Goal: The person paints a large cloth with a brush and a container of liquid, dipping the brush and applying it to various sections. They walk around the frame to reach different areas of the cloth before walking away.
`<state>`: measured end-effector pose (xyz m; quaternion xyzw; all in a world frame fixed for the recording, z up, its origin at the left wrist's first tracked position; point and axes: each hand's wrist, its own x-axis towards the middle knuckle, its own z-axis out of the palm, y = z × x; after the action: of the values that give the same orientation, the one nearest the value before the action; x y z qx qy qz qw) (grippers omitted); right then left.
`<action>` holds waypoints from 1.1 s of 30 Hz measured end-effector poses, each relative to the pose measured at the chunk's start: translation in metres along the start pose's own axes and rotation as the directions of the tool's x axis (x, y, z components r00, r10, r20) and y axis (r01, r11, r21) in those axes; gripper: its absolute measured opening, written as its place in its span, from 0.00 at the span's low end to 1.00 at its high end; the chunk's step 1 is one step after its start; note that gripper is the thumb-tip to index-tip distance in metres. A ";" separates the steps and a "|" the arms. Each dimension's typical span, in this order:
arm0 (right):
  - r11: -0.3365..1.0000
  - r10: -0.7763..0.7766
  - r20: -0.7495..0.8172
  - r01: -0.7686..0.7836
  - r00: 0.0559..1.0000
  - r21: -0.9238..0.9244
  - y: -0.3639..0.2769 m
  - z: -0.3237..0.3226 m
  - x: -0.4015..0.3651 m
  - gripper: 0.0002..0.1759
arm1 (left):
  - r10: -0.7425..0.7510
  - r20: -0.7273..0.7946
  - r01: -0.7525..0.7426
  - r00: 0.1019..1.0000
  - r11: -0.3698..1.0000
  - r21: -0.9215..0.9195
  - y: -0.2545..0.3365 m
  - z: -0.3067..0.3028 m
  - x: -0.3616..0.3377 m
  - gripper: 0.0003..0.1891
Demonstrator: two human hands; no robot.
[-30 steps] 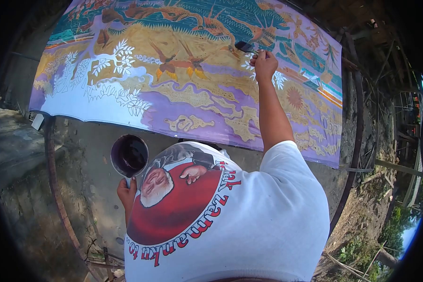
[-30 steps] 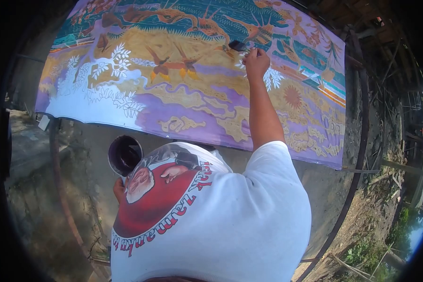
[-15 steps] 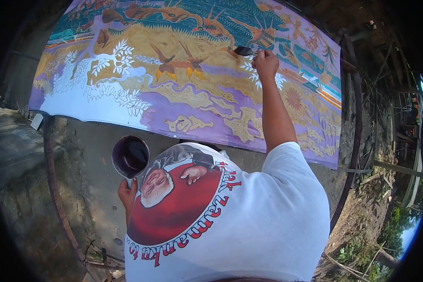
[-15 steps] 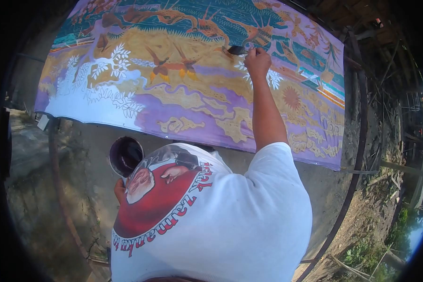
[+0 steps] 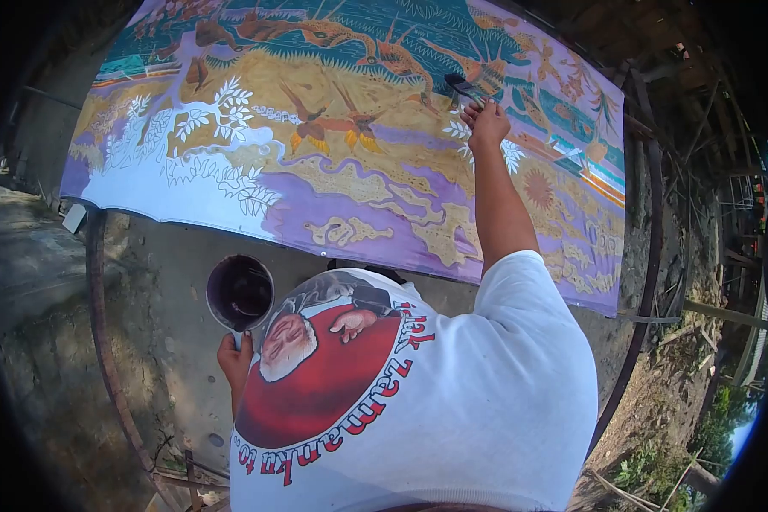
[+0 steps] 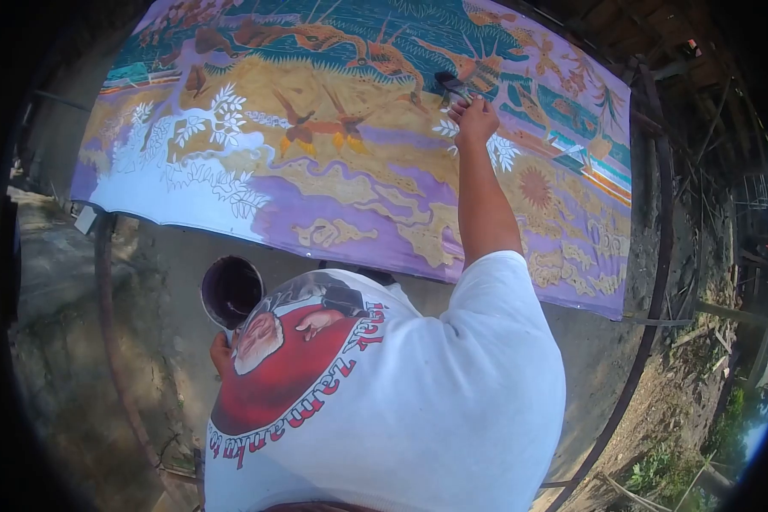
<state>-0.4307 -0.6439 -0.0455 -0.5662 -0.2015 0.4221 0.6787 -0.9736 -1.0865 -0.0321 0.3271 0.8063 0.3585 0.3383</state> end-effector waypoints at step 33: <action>0.964 0.041 0.360 0.057 0.932 -0.258 0.056 0.121 -0.107 0.17 | 0.053 0.024 -0.053 0.998 0.998 0.020 -0.019 -0.011 -0.010 0.23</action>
<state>-0.6016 -0.6573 -0.0425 -0.5630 -0.3799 0.4858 0.5501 -0.9821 -1.1082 -0.0382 0.3561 0.7968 0.3551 0.3349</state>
